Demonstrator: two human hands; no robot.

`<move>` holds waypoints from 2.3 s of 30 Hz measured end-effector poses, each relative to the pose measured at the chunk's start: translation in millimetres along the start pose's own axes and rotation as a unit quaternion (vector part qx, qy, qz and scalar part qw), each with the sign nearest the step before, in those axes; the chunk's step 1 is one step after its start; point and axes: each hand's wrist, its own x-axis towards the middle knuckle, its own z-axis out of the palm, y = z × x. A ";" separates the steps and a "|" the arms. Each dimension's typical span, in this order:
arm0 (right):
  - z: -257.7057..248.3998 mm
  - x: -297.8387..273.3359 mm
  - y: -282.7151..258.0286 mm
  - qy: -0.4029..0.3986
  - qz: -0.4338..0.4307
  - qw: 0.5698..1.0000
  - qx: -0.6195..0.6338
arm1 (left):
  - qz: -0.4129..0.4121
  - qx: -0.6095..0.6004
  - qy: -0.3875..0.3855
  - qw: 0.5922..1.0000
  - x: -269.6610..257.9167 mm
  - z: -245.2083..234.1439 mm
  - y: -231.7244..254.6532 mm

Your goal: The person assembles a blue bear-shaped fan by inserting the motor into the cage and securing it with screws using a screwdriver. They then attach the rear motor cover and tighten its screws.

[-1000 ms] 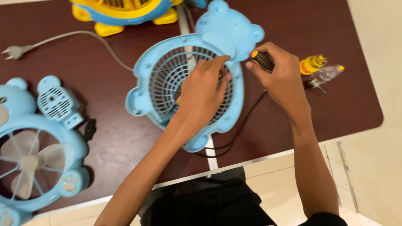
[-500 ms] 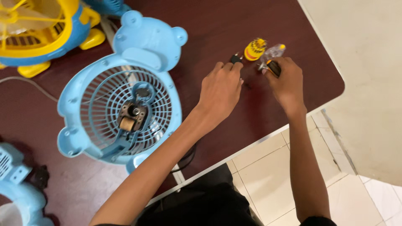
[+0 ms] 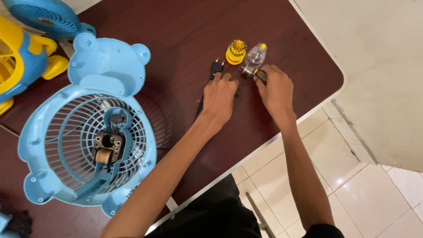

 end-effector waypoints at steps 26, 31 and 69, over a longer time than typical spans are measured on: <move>-26.2 -24.8 -17.0 0.011 0.057 0.974 0.219 | -0.076 -0.250 0.078 0.962 -6.8 -38.6 -18.1; -41.9 -26.1 -49.2 -0.011 0.047 0.956 0.288 | -0.148 -0.375 0.091 0.911 -24.7 -79.4 -25.0; -8.3 -54.2 -281.0 -0.067 -0.152 0.941 0.295 | -0.205 -0.683 0.282 0.642 -215.5 -178.5 -111.8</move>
